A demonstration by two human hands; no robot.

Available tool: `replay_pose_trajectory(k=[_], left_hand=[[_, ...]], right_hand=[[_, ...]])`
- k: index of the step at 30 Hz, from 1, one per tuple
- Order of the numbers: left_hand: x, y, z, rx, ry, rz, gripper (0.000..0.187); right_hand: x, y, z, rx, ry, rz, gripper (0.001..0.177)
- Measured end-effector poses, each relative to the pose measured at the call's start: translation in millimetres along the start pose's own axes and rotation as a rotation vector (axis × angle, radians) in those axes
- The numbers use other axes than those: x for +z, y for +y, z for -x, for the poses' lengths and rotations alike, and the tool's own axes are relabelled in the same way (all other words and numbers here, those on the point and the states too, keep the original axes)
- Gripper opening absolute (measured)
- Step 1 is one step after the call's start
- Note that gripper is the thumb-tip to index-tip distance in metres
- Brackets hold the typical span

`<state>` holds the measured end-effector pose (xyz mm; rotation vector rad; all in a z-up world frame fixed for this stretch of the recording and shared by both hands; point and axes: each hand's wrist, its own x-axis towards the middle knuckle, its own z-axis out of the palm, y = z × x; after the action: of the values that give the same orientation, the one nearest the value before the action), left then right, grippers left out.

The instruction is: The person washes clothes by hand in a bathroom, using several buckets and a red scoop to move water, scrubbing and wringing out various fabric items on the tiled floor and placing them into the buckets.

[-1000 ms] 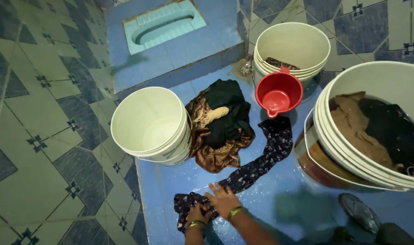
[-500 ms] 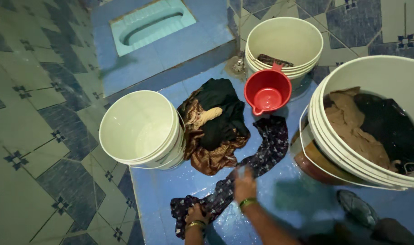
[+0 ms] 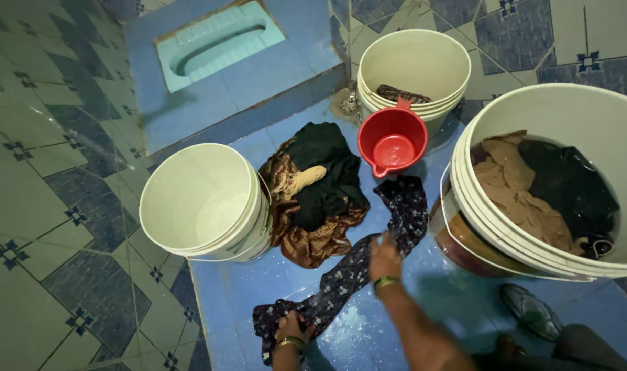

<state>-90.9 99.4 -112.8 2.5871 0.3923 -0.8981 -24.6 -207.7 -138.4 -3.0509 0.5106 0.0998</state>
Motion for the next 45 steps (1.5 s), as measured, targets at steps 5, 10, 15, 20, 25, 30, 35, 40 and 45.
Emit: replay_pose_trajectory(k=[5, 10, 15, 20, 25, 30, 35, 40, 45], left_hand=[[-2, 1, -3, -0.030, -0.032, 0.001, 0.054], [3, -2, -3, -0.012, 0.006, -0.013, 0.054], [-3, 3, -5, -0.006, 0.016, -0.002, 0.057], [0, 4, -5, -0.066, -0.023, -0.040, 0.058], [-10, 21, -16, -0.144, -0.086, -0.106, 0.064], [-7, 103, -1, 0.094, 0.102, -0.320, 0.073], [37, 139, 13, 0.431, 0.285, -0.344, 0.060], [18, 93, 10, 0.287, 0.020, -0.427, 0.040], [-49, 42, 46, -0.215, -0.158, -0.353, 0.036]], right_hand=[[-71, -98, 98, -0.387, -0.400, 0.062, 0.071], [-147, -65, 59, -0.473, -0.654, 0.282, 0.056], [-126, 39, -11, 0.082, -0.457, 0.040, 0.075], [-81, 10, 1, 0.143, -0.357, -0.207, 0.083], [-34, -70, 60, -0.313, -0.319, 0.063, 0.072], [0, -3, -5, -0.195, -0.144, -0.033, 0.057], [-28, 35, -20, -0.040, -0.021, -0.118, 0.048], [-22, -46, 37, -0.082, -0.318, -0.265, 0.068], [-39, -70, 75, -0.533, -0.319, -0.091, 0.064]])
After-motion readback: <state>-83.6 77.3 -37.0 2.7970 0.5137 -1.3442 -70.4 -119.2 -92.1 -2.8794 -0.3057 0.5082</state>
